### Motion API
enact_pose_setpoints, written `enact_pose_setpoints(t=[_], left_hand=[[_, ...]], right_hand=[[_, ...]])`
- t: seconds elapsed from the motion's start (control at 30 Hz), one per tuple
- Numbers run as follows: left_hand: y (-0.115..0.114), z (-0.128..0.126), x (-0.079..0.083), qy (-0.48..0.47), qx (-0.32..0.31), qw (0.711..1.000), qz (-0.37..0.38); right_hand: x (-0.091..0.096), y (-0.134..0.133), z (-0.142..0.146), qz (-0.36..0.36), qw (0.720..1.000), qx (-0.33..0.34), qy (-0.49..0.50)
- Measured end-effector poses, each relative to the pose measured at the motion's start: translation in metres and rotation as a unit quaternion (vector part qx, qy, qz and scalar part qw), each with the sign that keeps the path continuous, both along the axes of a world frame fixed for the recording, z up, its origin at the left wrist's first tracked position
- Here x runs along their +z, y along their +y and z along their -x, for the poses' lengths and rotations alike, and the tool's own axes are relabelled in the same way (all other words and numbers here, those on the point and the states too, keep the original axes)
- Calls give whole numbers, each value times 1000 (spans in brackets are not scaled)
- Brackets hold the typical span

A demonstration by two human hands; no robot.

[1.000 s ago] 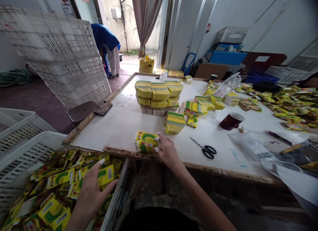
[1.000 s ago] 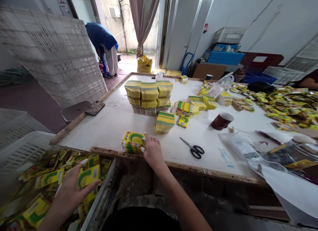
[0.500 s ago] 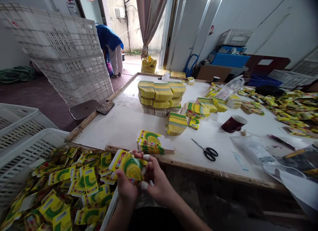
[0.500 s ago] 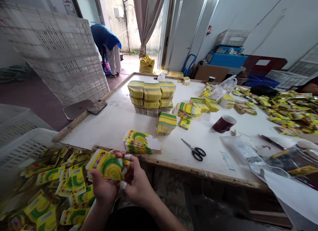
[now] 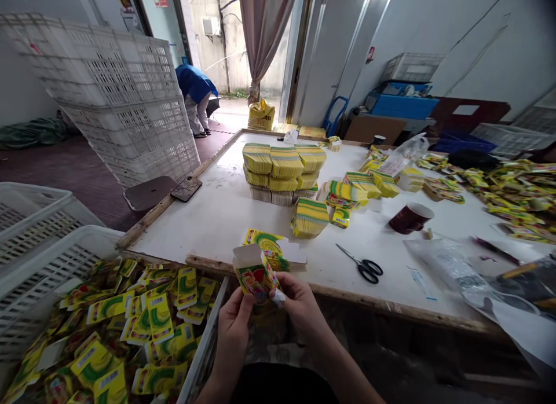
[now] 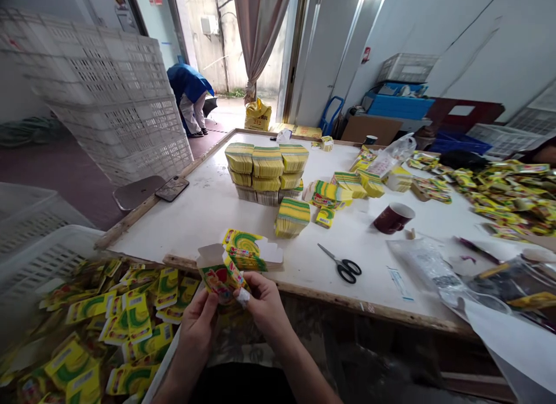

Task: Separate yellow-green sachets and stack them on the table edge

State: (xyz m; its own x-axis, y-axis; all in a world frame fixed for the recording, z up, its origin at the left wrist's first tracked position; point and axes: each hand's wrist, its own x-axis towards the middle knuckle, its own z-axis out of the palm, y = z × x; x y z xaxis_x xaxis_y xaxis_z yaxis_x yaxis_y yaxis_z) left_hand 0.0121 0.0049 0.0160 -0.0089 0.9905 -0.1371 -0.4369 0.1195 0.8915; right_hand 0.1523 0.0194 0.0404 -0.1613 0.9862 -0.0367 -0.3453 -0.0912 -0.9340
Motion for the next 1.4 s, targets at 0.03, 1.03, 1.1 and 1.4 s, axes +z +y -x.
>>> enact_pose_setpoints(t=[0.03,1.03,1.1,1.4], left_hand=[[-1,1,0,21,2,1000,3],[-16,11,2,526,-130,811,-222],[-19,10,0,530,-120,802,-247],[-9,15,-8,498,-142,821,-239]], right_hand=[[-1,0,-2,2,1000,-2,-6],[0,-22,5,32,995,-2,-96],[-2,-20,8,87,995,46,-21],[-9,-30,11,-140,957,43,-249]])
